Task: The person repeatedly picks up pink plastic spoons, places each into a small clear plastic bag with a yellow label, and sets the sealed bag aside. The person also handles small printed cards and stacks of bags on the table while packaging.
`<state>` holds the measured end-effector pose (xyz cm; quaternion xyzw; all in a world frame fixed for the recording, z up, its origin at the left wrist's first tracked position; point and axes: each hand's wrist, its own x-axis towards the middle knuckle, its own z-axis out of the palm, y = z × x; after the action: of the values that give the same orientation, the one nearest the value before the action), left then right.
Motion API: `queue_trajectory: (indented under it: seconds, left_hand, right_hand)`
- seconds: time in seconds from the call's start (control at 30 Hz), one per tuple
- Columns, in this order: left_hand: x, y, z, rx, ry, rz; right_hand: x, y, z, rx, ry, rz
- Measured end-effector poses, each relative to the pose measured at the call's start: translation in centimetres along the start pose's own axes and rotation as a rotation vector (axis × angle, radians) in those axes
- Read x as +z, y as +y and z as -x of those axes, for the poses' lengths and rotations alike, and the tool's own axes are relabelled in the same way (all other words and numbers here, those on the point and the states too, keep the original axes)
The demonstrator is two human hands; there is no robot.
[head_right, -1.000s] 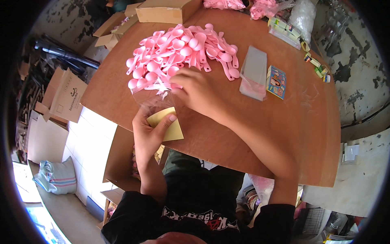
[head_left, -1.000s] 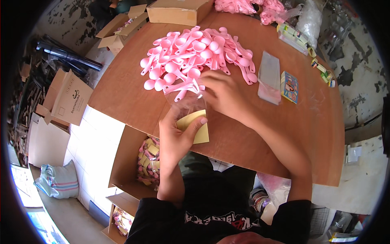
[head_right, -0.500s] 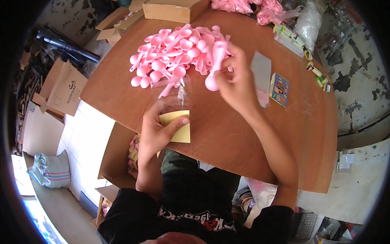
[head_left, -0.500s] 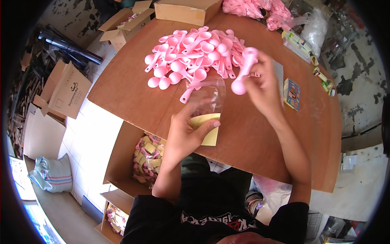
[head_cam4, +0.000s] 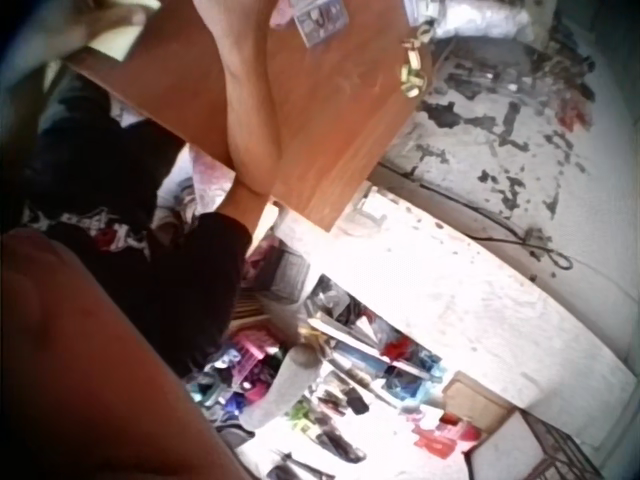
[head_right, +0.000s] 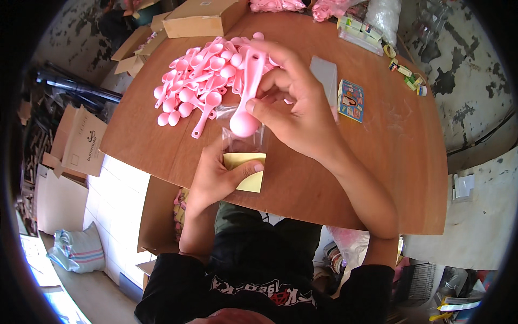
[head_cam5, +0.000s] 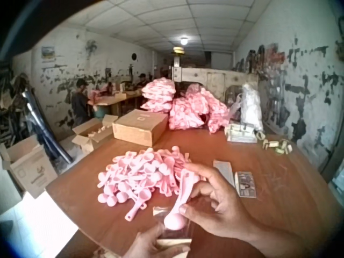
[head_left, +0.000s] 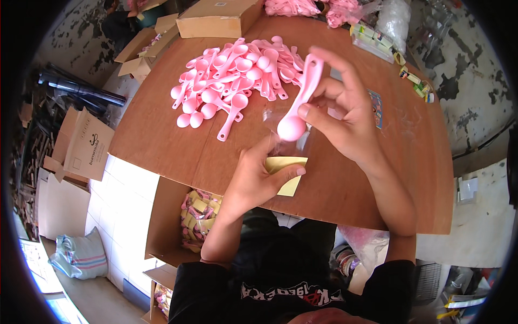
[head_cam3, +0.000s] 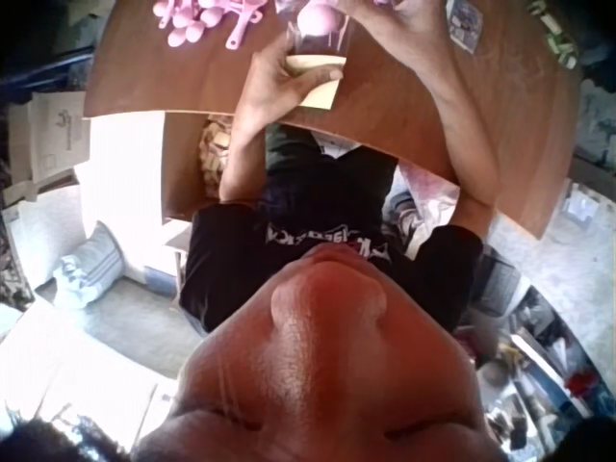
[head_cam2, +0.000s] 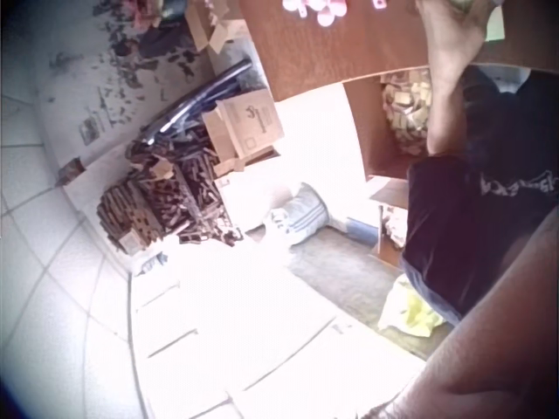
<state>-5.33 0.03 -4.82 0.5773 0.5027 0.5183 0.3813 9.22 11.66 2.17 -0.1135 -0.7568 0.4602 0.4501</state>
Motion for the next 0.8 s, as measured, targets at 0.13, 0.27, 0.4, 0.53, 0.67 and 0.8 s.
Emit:
queue_trajectory:
  seconds: [0.13, 0.27, 0.4, 0.53, 0.67, 0.8]
  left_hand:
    - [0.2, -0.3, -0.1, 0.044, 0.047, 0.235]
    - [0.5, -0.7, -0.2, 0.129, 0.074, 0.444]
    - [0.2, -1.2, -0.8, 0.107, 0.184, 0.247]
    - [0.8, -0.1, -0.8, 0.056, 0.182, 0.347]
    - [0.4, 0.5, -0.3, 0.082, 0.085, 0.209]
    - [0.4, 2.7, -0.4, 0.128, 0.001, 0.015]
  right_hand:
    - [0.3, -0.1, 0.1, -0.032, -0.078, 0.153]
    - [0.4, -0.3, 0.1, -0.032, -0.154, 0.202]
    - [0.8, -0.7, 0.3, -0.072, -0.158, 0.314]
    - [0.4, -0.9, 1.0, -0.248, -0.152, 0.529]
    - [0.1, -1.8, 2.0, -0.253, -0.157, 0.592]
    - [-0.6, -2.9, 2.3, -0.266, -0.142, 0.682]
